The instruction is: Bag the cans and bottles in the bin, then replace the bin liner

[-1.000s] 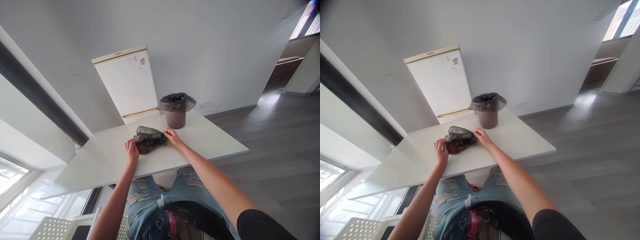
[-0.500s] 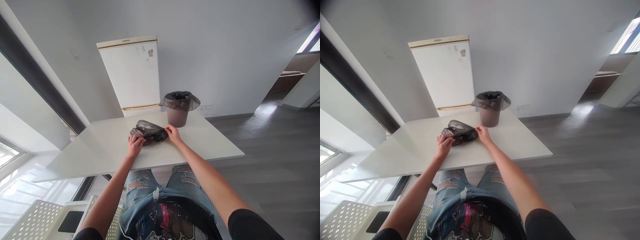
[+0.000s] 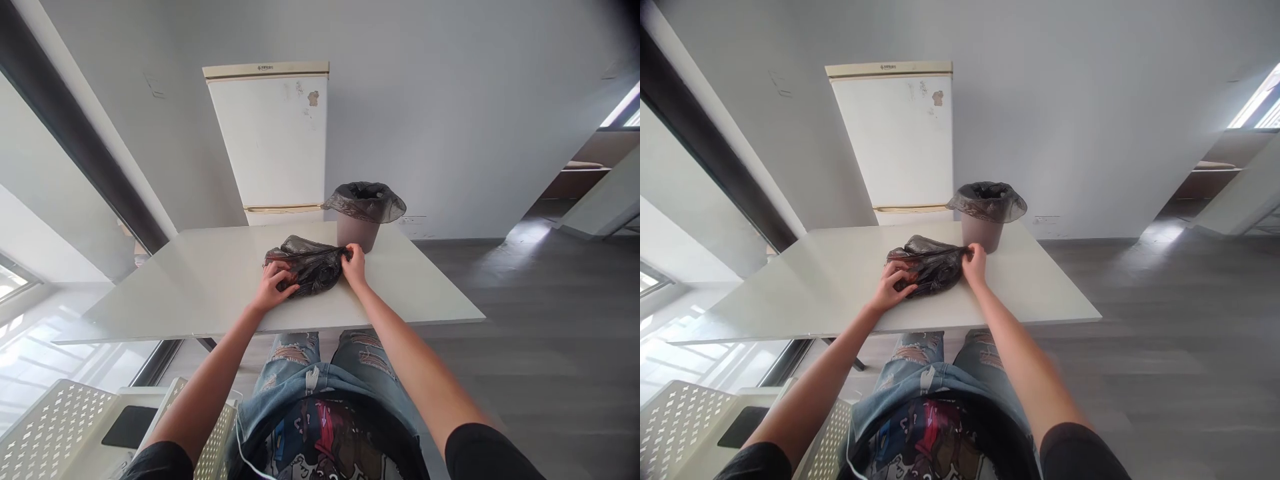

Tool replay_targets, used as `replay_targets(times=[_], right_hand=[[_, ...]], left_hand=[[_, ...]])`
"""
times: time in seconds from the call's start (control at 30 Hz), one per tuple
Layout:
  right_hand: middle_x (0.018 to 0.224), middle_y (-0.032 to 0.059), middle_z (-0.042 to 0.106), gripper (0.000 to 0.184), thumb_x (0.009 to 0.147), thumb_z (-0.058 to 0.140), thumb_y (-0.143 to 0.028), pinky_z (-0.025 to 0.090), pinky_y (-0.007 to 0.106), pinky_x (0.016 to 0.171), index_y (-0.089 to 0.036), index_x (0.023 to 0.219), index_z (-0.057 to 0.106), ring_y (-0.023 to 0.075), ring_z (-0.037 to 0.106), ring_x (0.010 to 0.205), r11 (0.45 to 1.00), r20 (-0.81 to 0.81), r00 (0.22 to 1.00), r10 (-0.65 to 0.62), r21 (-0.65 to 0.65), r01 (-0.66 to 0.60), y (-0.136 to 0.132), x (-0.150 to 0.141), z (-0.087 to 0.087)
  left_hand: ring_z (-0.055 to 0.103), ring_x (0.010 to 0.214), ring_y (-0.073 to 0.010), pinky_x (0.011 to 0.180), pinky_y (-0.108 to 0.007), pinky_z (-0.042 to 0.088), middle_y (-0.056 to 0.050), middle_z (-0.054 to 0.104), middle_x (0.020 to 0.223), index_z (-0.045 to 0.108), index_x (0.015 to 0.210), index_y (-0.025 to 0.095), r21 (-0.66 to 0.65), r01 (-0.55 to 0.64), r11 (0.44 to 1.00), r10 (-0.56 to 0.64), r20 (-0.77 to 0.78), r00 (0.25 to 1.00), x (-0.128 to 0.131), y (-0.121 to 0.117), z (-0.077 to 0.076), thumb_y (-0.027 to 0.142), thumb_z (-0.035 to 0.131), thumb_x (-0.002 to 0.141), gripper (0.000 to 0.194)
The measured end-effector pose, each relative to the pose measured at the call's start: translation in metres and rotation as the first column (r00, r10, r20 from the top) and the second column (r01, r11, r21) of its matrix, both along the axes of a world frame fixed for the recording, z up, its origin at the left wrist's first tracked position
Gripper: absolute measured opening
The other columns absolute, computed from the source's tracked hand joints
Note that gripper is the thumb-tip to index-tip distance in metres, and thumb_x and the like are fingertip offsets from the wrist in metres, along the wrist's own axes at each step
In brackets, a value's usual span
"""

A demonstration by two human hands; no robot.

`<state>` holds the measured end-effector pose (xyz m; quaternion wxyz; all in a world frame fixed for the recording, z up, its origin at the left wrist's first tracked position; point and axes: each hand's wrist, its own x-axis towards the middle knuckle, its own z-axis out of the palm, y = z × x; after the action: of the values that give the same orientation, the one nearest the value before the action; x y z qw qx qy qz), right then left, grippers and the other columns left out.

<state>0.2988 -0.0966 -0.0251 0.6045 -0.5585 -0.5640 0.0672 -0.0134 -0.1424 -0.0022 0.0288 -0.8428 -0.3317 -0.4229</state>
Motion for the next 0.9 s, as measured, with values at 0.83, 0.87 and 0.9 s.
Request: replay_targets(times=[0.83,0.87,0.9], right_hand=[[0.118,0.0099,0.062,0.037,0.082,0.049,-0.009,0.053,0.037,0.08,-0.023,0.113,0.064,0.0211,0.063,0.084,0.921,0.402,0.83,0.388,-0.152,-0.357,-0.026,-0.018,0.007],[0.111,0.0077,0.063,0.033,0.082,0.05,-0.01,0.051,0.035,0.076,-0.023,0.109,0.063,0.0193,0.061,0.077,0.925,0.395,0.836,0.381,-0.161,-0.345,-0.026,-0.019,0.006],[0.104,0.0059,0.064,0.028,0.083,0.051,-0.011,0.05,0.034,0.073,-0.023,0.105,0.062,0.0185,0.06,0.074,0.929,0.39,0.843,0.371,-0.17,-0.33,-0.026,-0.019,0.006]], left_hand=[[0.062,0.121,-0.0341,0.098,-0.048,0.056,-0.02,0.053,0.14,0.049,0.131,0.018,-0.36,-0.547,0.756,0.59,0.011,0.807,-0.009,0.02,-0.016,0.004,0.051,0.08,0.053],[0.063,0.12,-0.0348,0.096,-0.048,0.056,-0.021,0.055,0.137,0.048,0.133,0.016,-0.374,-0.558,0.74,0.602,-0.001,0.799,-0.01,0.021,-0.017,0.004,0.05,0.08,0.054],[0.063,0.119,-0.0357,0.096,-0.048,0.055,-0.021,0.057,0.133,0.048,0.134,0.014,-0.386,-0.569,0.726,0.613,-0.013,0.79,-0.01,0.022,-0.018,0.003,0.05,0.081,0.054]])
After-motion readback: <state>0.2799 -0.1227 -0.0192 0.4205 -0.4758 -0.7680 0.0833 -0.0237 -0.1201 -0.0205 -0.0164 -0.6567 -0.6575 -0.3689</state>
